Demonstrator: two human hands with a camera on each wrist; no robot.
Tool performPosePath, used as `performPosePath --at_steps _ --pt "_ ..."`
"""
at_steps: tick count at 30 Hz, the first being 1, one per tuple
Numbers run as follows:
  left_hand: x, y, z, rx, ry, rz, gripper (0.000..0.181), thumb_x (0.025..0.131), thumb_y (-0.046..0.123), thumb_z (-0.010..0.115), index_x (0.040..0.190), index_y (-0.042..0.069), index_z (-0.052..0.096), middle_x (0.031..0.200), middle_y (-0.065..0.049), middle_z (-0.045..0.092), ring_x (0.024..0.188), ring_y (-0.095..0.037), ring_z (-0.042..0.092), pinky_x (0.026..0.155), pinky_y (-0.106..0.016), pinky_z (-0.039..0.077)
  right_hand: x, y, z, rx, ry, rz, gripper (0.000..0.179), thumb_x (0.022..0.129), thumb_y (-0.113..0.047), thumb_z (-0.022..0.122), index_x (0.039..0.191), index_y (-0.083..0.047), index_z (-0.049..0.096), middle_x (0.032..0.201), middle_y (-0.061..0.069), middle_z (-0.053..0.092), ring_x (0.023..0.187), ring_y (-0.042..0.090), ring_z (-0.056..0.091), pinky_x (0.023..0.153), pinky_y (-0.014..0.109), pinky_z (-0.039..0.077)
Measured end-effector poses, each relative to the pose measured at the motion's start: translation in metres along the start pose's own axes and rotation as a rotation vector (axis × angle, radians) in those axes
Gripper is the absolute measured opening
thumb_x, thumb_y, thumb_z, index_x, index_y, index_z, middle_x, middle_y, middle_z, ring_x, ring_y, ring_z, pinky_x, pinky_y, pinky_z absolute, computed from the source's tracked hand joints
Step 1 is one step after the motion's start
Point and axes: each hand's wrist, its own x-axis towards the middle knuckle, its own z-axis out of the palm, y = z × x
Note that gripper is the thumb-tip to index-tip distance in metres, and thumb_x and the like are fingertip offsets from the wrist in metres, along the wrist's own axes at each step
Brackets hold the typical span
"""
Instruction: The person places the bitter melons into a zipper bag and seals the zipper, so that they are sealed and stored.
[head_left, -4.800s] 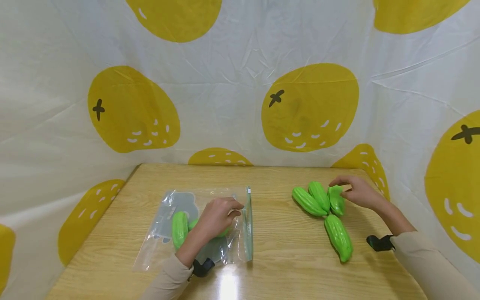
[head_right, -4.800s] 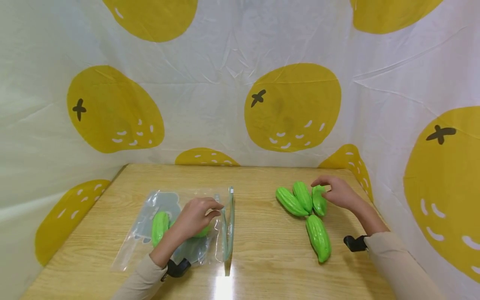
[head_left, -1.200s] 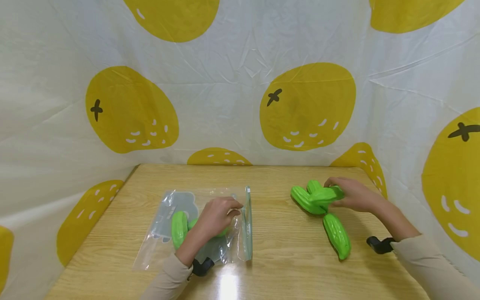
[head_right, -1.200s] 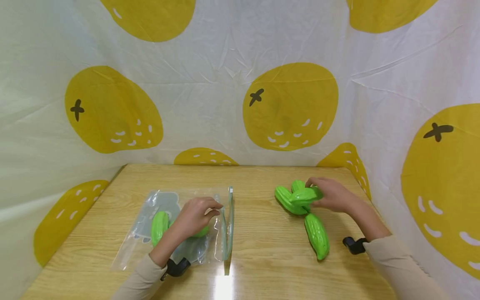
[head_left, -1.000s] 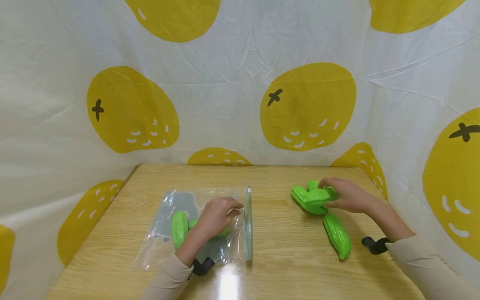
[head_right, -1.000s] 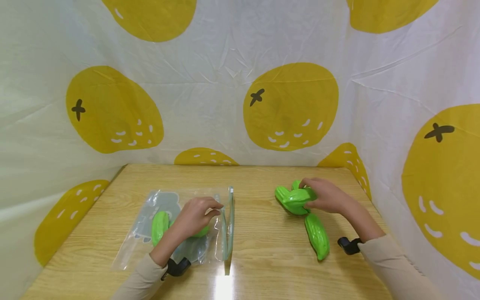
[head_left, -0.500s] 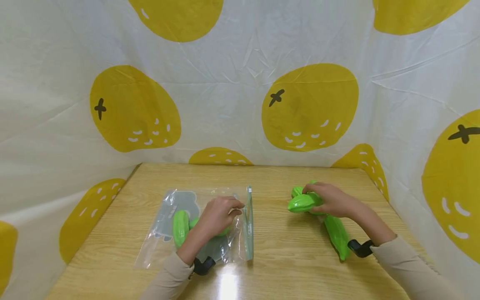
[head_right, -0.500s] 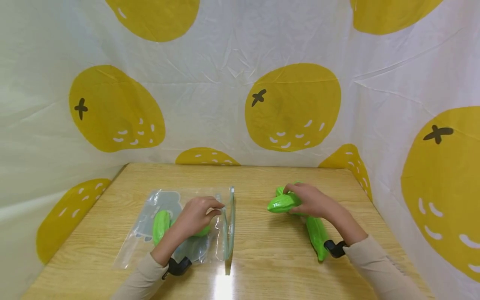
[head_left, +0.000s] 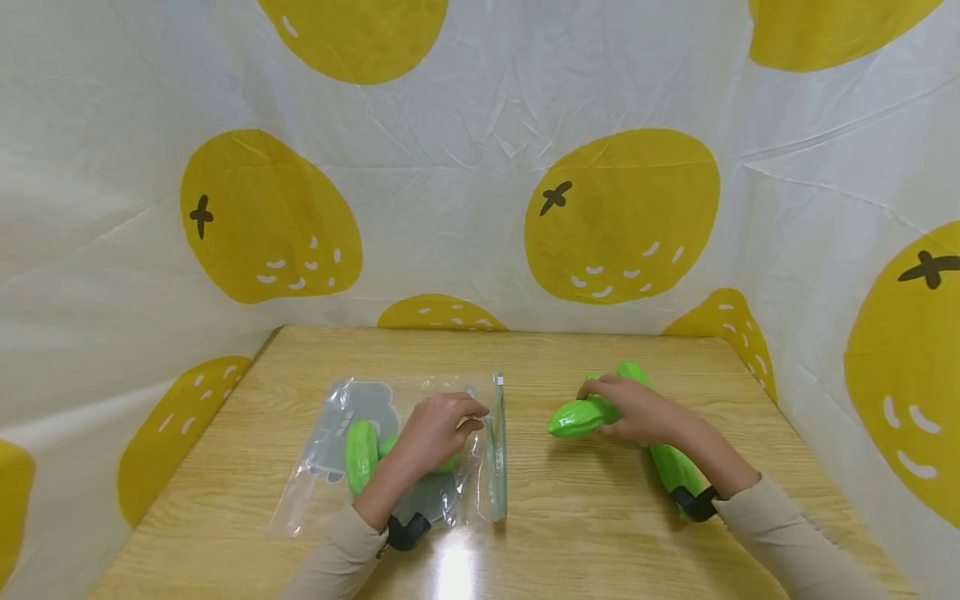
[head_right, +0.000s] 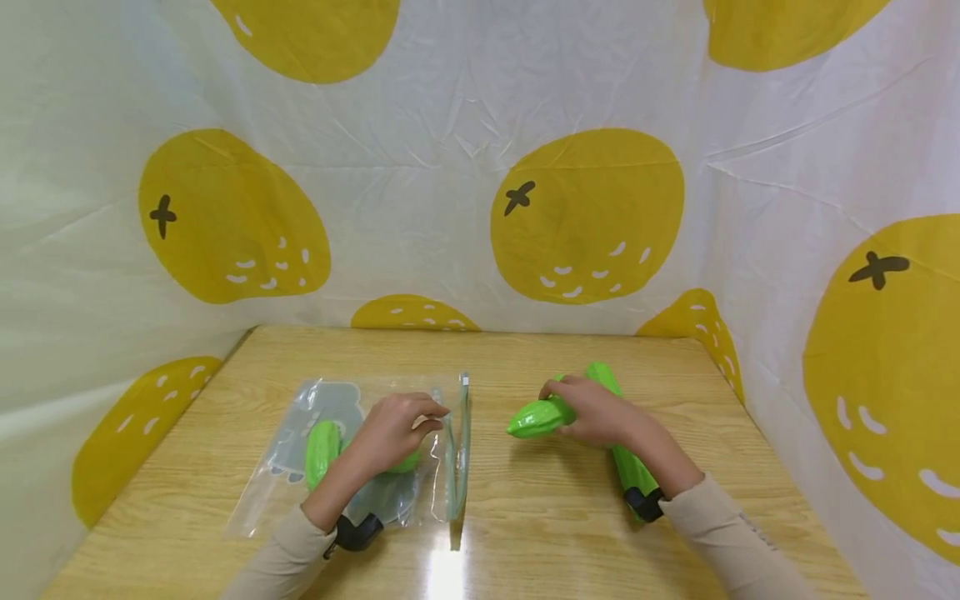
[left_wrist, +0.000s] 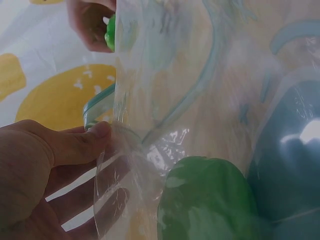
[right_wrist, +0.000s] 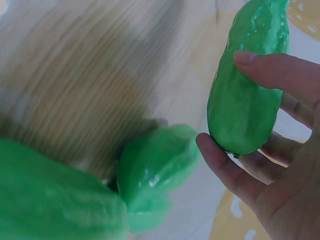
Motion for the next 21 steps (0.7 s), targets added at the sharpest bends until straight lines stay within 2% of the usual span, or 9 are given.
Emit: performPosePath --at_steps 6,10,16,21 --pt "0.000 0.000 0.000 0.005 0.004 0.004 0.016 0.089 0.015 0.080 0.104 0.017 0.082 0.096 0.005 0.079 0.087 -0.013 0.075 0.075 -0.033 0.061 0.005 -0.005 0.011 0.000 -0.016 -0.038 0.049 0.078 -0.004 0.084 0.122 -0.011 0.064 0.120 0.011 0.069 0.111 0.034 0.066 0.093 0.052 0.055" --pt "0.000 0.000 0.000 0.004 0.006 0.001 0.016 0.089 0.015 0.080 0.104 0.017 0.082 0.095 0.005 0.079 0.086 -0.013 0.075 0.074 -0.033 0.061 0.006 -0.008 0.017 0.021 -0.039 -0.026 0.050 0.079 -0.003 0.083 0.124 -0.011 0.064 0.125 0.014 0.068 0.118 0.038 0.064 0.097 0.056 0.054" --pt "0.000 0.000 0.000 0.004 0.013 0.008 0.016 0.088 0.014 0.080 0.104 0.017 0.082 0.095 0.005 0.079 0.086 -0.013 0.075 0.073 -0.033 0.061 0.008 -0.011 0.027 -0.004 -0.038 -0.061 0.049 0.078 -0.005 0.084 0.124 -0.010 0.066 0.120 0.009 0.070 0.113 0.033 0.066 0.096 0.053 0.055" --pt "0.000 0.000 0.001 0.007 0.013 0.005 0.016 0.088 0.014 0.080 0.104 0.017 0.082 0.095 0.006 0.079 0.087 -0.013 0.075 0.074 -0.033 0.061 0.009 -0.016 0.032 0.023 -0.053 -0.069 0.046 0.082 -0.009 0.083 0.125 -0.009 0.066 0.122 0.008 0.070 0.115 0.031 0.065 0.098 0.051 0.054"
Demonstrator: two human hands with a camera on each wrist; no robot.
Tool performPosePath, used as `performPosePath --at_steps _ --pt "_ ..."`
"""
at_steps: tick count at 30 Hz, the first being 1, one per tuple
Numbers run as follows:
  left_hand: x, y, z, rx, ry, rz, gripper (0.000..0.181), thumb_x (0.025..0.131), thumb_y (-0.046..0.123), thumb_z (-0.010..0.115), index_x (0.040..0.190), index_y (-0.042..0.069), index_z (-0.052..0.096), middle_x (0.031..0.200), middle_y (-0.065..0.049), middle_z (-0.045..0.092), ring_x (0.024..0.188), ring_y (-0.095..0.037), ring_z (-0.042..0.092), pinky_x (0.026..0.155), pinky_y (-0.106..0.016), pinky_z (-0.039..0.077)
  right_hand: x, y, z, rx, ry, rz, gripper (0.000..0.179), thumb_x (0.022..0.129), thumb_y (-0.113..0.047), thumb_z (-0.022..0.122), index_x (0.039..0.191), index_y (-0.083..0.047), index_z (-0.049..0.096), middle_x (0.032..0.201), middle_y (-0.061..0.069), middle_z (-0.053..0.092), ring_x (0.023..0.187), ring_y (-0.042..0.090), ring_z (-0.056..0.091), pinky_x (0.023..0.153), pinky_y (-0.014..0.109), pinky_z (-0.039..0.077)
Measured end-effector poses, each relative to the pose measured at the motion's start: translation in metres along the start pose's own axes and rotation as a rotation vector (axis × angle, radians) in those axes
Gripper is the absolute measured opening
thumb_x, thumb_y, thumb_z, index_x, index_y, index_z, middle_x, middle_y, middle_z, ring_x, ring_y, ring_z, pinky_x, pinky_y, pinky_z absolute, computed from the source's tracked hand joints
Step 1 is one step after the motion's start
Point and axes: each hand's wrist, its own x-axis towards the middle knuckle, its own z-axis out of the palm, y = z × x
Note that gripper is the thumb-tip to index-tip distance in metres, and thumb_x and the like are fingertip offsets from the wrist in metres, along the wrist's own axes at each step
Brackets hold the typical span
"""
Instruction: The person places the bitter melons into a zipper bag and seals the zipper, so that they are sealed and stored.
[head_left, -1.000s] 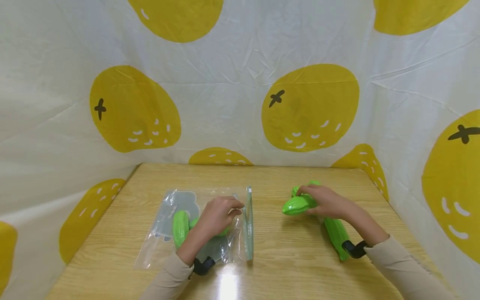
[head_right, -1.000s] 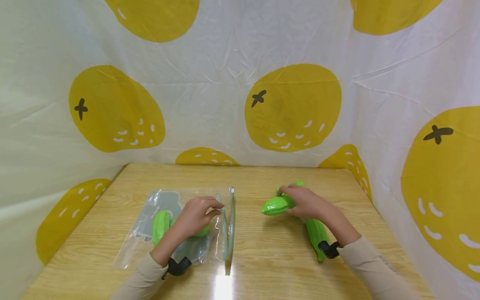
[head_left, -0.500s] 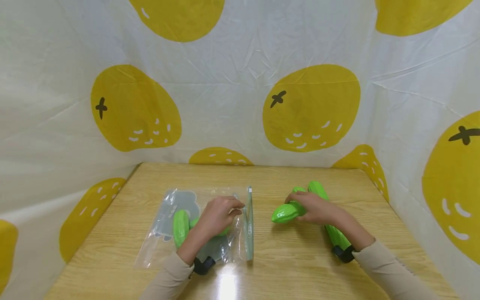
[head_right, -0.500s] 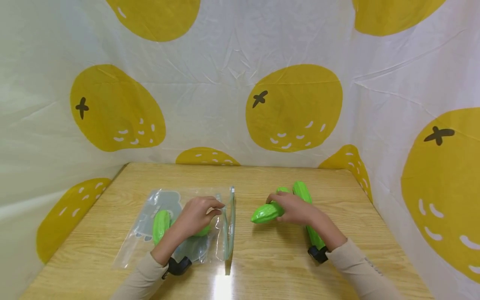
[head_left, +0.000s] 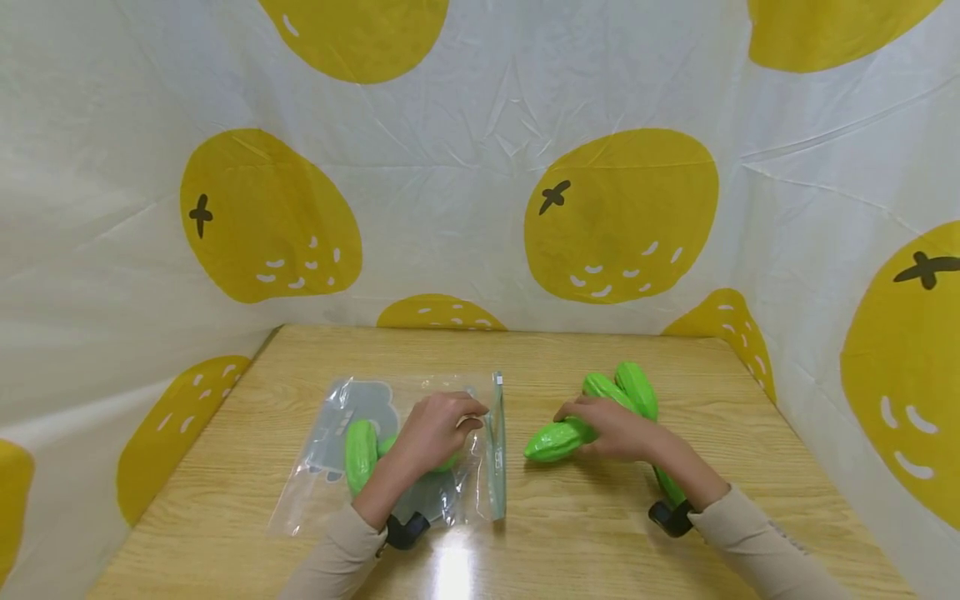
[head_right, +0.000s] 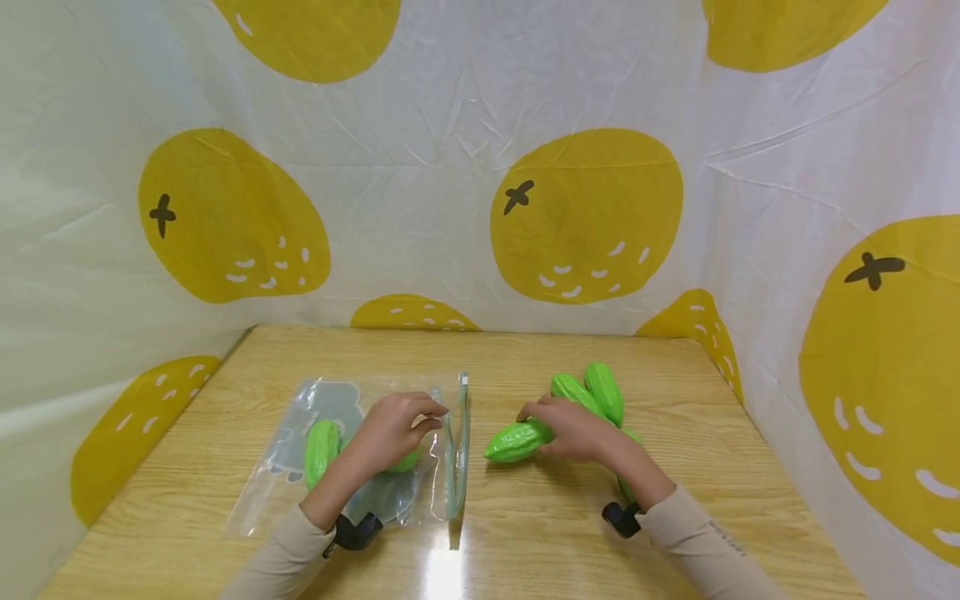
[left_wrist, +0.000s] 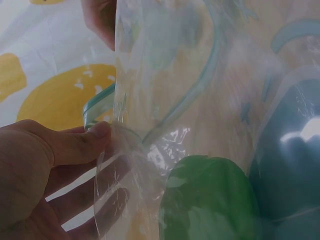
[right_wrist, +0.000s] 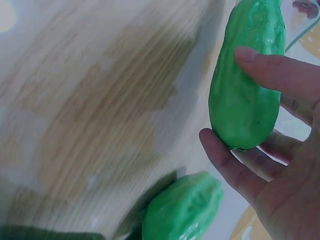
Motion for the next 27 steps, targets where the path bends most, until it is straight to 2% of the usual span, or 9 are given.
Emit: performPosePath --at_steps 8,14,21,27 --pt "0.000 0.000 0.000 -0.004 0.002 -0.001 0.016 0.088 0.014 0.080 0.104 0.017 0.082 0.095 0.005 0.079 0.087 -0.014 0.075 0.074 -0.034 0.061 0.003 -0.009 0.002 0.006 -0.012 -0.022 0.050 0.085 -0.013 0.083 0.132 -0.005 0.066 0.126 0.011 0.069 0.117 0.033 0.064 0.099 0.052 0.054" --pt "0.001 0.001 0.000 -0.005 0.002 0.003 0.015 0.088 0.013 0.080 0.103 0.016 0.082 0.096 0.004 0.079 0.087 -0.015 0.076 0.073 -0.035 0.061 0.004 -0.008 0.006 0.005 -0.028 0.000 0.053 0.086 -0.012 0.081 0.135 -0.006 0.064 0.128 0.011 0.068 0.118 0.032 0.063 0.099 0.052 0.053" --pt "0.000 0.001 -0.001 -0.003 -0.003 -0.003 0.016 0.088 0.014 0.080 0.104 0.017 0.082 0.096 0.005 0.079 0.087 -0.014 0.076 0.074 -0.034 0.061 0.008 -0.016 0.009 0.014 -0.014 -0.029 0.052 0.086 -0.010 0.081 0.135 -0.006 0.064 0.128 0.012 0.069 0.119 0.034 0.064 0.099 0.054 0.053" --pt "0.001 0.001 0.000 -0.004 -0.003 0.002 0.015 0.088 0.015 0.080 0.104 0.017 0.082 0.095 0.006 0.079 0.086 -0.013 0.075 0.073 -0.033 0.061 0.010 -0.019 0.010 0.039 -0.021 -0.010 0.052 0.086 -0.011 0.081 0.135 -0.008 0.064 0.130 0.009 0.069 0.121 0.033 0.063 0.102 0.054 0.052"
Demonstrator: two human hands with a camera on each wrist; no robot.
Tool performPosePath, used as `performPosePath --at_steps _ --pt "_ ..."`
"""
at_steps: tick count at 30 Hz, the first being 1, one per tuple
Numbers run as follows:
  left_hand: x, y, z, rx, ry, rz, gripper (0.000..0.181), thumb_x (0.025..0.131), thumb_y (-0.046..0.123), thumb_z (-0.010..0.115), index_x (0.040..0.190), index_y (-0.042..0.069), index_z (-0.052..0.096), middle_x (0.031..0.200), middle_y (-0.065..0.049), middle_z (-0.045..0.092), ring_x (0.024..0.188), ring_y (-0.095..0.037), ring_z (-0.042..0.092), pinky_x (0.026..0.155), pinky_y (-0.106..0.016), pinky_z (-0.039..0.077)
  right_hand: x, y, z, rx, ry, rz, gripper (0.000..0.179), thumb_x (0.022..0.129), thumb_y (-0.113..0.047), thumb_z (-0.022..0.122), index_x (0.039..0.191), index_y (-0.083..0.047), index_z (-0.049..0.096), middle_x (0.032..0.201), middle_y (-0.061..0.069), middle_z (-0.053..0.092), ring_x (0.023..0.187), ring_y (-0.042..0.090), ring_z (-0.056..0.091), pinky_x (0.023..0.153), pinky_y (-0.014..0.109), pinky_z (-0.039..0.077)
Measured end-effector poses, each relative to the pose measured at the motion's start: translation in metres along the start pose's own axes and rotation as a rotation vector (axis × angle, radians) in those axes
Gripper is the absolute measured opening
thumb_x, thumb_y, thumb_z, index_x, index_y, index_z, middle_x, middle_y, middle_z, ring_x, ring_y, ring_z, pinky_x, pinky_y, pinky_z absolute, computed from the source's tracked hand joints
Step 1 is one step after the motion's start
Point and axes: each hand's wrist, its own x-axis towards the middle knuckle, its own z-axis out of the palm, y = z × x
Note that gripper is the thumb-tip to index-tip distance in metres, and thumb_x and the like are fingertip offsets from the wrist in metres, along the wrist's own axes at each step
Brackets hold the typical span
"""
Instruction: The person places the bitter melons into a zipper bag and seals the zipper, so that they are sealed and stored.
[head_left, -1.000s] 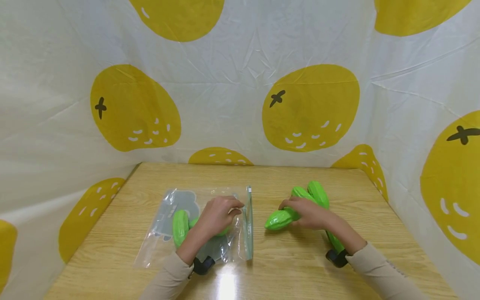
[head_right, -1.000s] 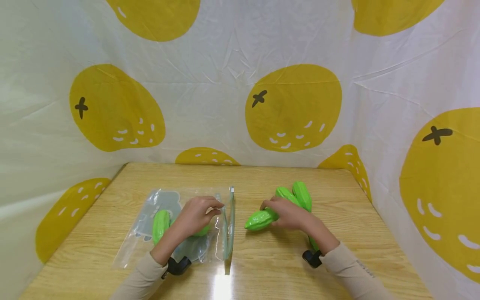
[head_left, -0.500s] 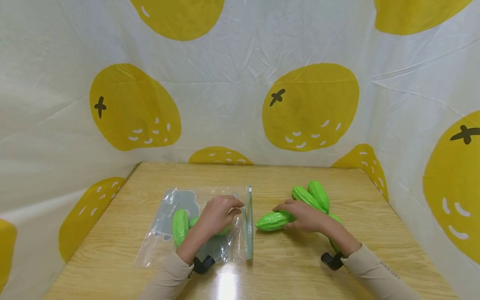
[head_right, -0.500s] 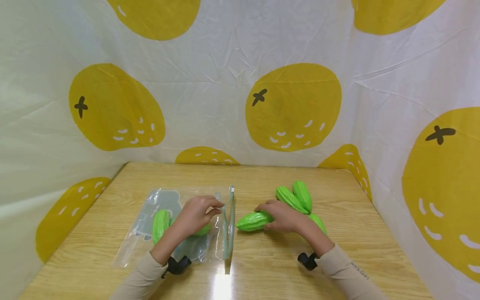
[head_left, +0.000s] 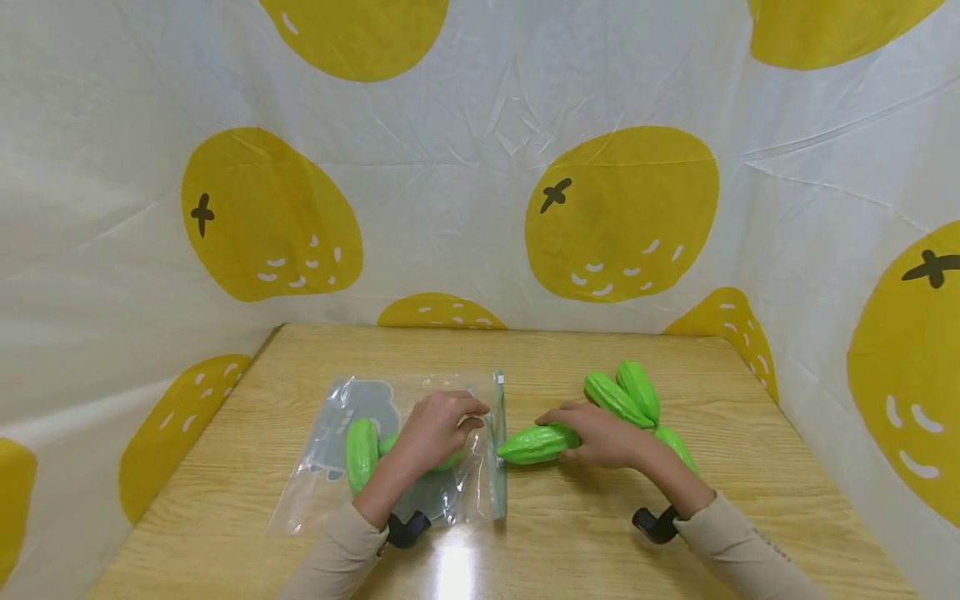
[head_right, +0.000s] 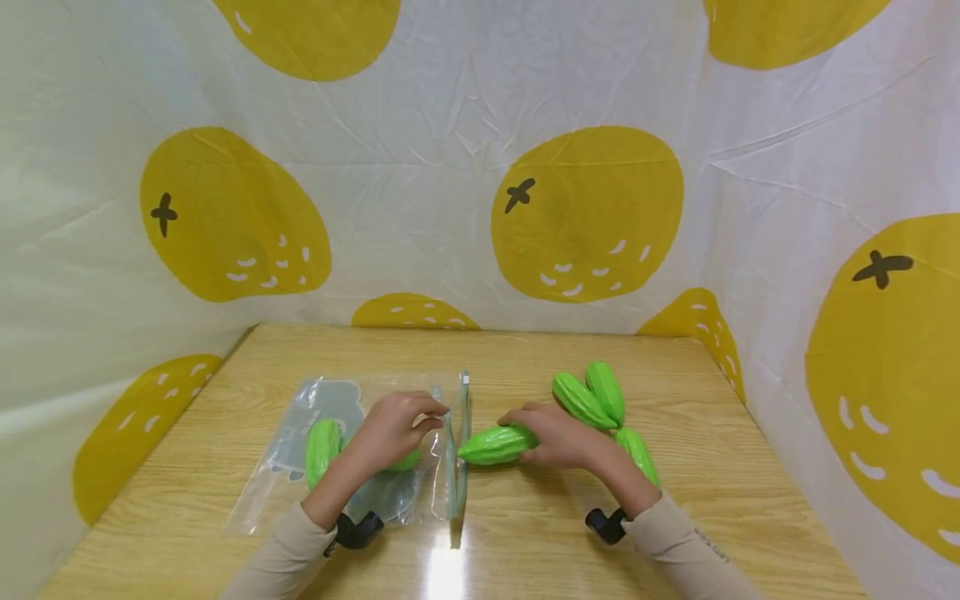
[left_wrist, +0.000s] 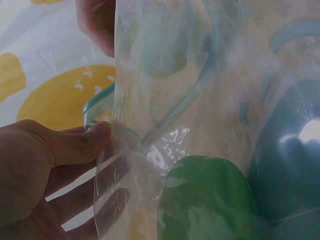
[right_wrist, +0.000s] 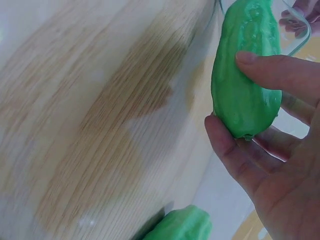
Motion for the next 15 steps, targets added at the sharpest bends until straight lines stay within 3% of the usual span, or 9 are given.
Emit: performPosePath --at_steps 15 --pt "0.0001 -0.0013 0.0013 0.000 -0.015 -0.011 0.015 0.089 0.016 0.079 0.104 0.018 0.082 0.095 0.006 0.079 0.088 -0.013 0.075 0.075 -0.035 0.061 0.0088 -0.0063 0.0103 0.060 0.005 0.007 0.048 0.084 -0.014 0.083 0.129 -0.012 0.064 0.127 0.006 0.070 0.116 0.025 0.065 0.098 0.047 0.054"
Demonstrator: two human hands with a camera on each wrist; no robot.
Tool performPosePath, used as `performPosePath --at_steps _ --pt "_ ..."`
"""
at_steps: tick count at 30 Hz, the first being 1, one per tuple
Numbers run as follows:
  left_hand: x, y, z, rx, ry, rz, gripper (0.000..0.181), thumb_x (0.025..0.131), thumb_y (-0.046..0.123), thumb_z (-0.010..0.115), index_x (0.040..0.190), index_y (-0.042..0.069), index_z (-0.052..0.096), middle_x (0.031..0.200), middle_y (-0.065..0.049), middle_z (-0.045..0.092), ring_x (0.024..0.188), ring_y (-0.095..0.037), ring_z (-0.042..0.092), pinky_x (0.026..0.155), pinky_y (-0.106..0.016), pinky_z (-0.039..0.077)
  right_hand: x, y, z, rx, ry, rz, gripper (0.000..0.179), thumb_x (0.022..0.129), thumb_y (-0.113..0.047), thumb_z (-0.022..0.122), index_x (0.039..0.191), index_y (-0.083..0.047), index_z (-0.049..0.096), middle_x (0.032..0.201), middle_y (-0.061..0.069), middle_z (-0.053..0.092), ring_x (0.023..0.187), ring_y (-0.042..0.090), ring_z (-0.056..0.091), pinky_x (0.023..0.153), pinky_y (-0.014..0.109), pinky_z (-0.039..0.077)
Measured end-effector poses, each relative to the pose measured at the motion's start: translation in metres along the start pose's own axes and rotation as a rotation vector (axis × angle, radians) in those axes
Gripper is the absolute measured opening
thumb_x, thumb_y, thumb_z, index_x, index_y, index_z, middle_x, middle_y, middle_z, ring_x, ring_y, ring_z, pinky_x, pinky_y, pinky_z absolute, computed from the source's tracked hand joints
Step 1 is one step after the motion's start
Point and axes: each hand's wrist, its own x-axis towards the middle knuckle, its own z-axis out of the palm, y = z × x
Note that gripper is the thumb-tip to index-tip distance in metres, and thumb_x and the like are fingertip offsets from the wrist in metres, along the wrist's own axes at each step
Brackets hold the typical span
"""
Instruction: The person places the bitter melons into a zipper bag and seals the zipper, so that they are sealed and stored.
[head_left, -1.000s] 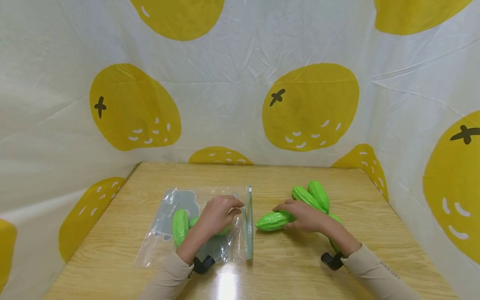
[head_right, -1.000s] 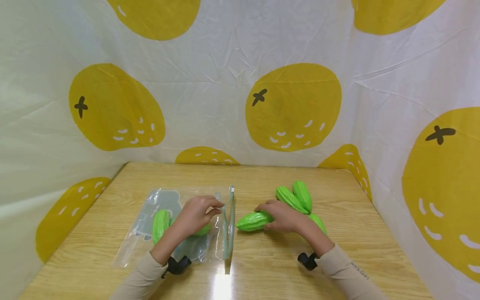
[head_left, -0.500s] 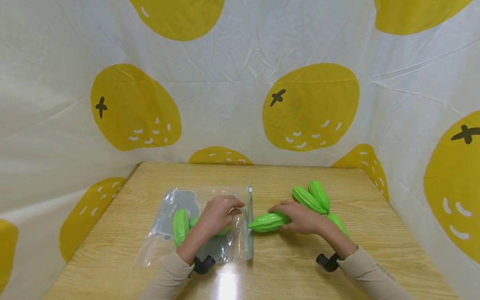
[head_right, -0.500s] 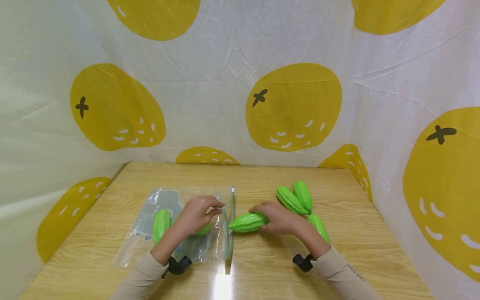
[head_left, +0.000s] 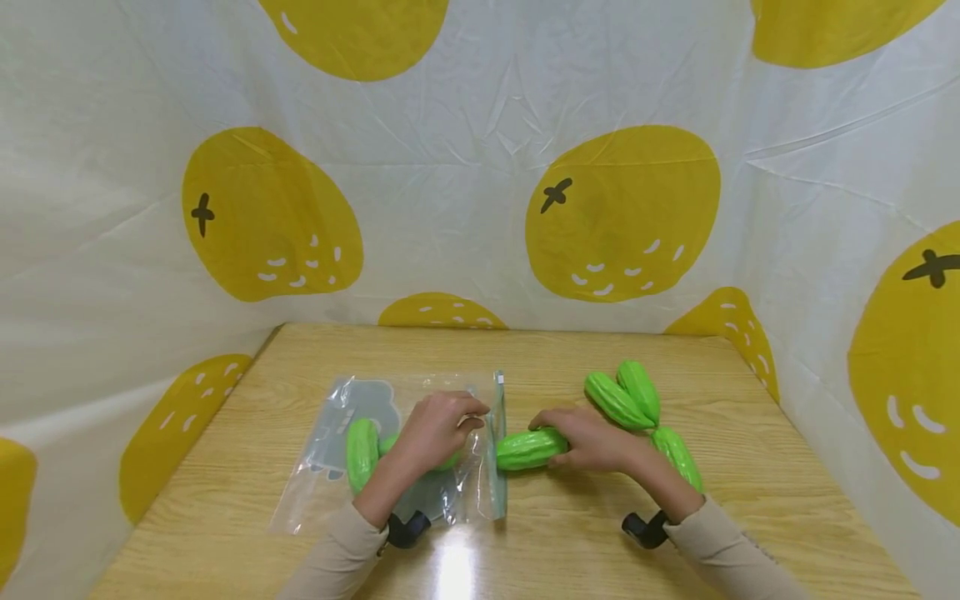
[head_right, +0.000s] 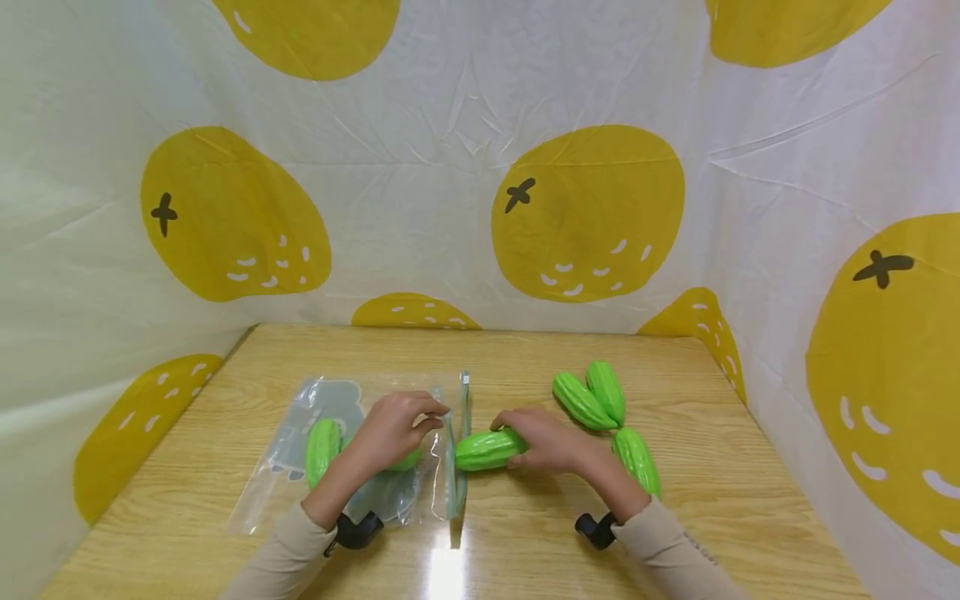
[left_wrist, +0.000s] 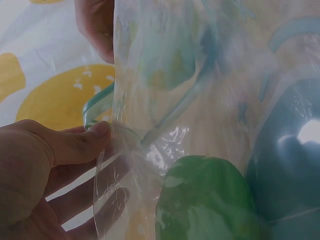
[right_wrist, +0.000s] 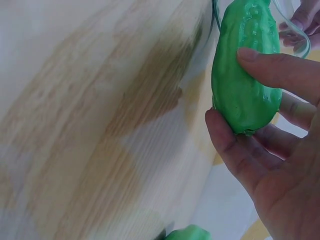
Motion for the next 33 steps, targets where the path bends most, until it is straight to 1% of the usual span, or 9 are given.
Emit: performPosePath --at_steps 3,7,11,13,18,20,23,28,33 --pt "0.000 0.000 -0.001 -0.009 -0.003 -0.002 0.015 0.089 0.016 0.079 0.105 0.018 0.081 0.096 0.005 0.079 0.088 -0.014 0.075 0.075 -0.034 0.061 0.000 -0.002 0.001 0.002 -0.007 -0.002 0.050 0.084 -0.014 0.083 0.130 -0.011 0.064 0.127 0.006 0.070 0.114 0.023 0.066 0.097 0.045 0.055" --pt "-0.001 0.001 -0.001 -0.012 -0.005 -0.009 0.016 0.090 0.016 0.079 0.105 0.018 0.081 0.097 0.005 0.079 0.088 -0.014 0.075 0.075 -0.035 0.061 0.001 -0.006 0.001 0.017 -0.025 0.008 0.052 0.084 -0.013 0.082 0.132 -0.008 0.063 0.129 0.008 0.069 0.116 0.024 0.065 0.099 0.046 0.054" --pt "0.000 0.000 -0.001 -0.003 -0.005 -0.008 0.015 0.090 0.016 0.079 0.105 0.018 0.081 0.097 0.006 0.079 0.088 -0.013 0.075 0.075 -0.034 0.061 0.001 -0.007 0.002 0.044 -0.022 0.016 0.054 0.084 -0.013 0.082 0.134 -0.006 0.061 0.129 0.009 0.069 0.113 0.023 0.065 0.096 0.044 0.055" --pt "0.000 0.000 -0.001 -0.002 -0.002 -0.005 0.015 0.089 0.016 0.079 0.105 0.018 0.082 0.096 0.006 0.079 0.088 -0.013 0.075 0.075 -0.035 0.061 0.001 -0.007 0.003 0.070 -0.012 0.018 0.052 0.085 -0.014 0.082 0.131 -0.007 0.060 0.126 0.008 0.069 0.110 0.020 0.065 0.094 0.040 0.055" --pt "0.000 0.001 -0.001 -0.002 0.003 -0.006 0.015 0.089 0.016 0.080 0.104 0.018 0.082 0.095 0.005 0.079 0.087 -0.014 0.075 0.074 -0.035 0.061 0.003 -0.006 0.008 0.134 0.017 0.010 0.043 0.084 -0.016 0.085 0.119 -0.011 0.060 0.113 0.001 0.070 0.101 0.013 0.063 0.087 0.031 0.054" --pt "0.000 0.001 -0.001 -0.001 0.003 -0.006 0.015 0.089 0.016 0.080 0.104 0.018 0.082 0.095 0.006 0.079 0.087 -0.014 0.075 0.074 -0.035 0.061 0.003 -0.006 0.009 0.154 0.024 0.003 0.043 0.083 -0.017 0.086 0.117 -0.011 0.060 0.112 0.001 0.070 0.100 0.014 0.065 0.086 0.031 0.056" --pt "0.000 0.000 -0.001 0.000 0.001 -0.005 0.015 0.089 0.016 0.080 0.104 0.018 0.081 0.095 0.006 0.079 0.086 -0.014 0.075 0.074 -0.035 0.061 0.005 -0.007 0.010 0.198 0.016 0.001 0.043 0.083 -0.016 0.086 0.117 -0.010 0.061 0.113 0.004 0.071 0.104 0.019 0.068 0.086 0.032 0.059" --pt "-0.001 -0.001 0.000 -0.005 -0.003 -0.006 0.015 0.089 0.016 0.080 0.104 0.018 0.081 0.095 0.006 0.079 0.086 -0.014 0.075 0.074 -0.035 0.061 0.005 -0.012 0.010 0.294 -0.016 0.013 0.040 0.085 -0.006 0.081 0.120 -0.005 0.061 0.117 0.009 0.070 0.108 0.029 0.069 0.084 0.033 0.062" --pt "0.000 -0.001 0.001 -0.006 -0.003 0.002 0.015 0.089 0.016 0.080 0.104 0.017 0.081 0.096 0.005 0.079 0.087 -0.013 0.075 0.075 -0.034 0.061 0.004 -0.015 0.009 0.310 -0.019 0.014 0.040 0.085 -0.003 0.079 0.121 -0.004 0.062 0.119 0.011 0.070 0.107 0.030 0.069 0.084 0.035 0.063"
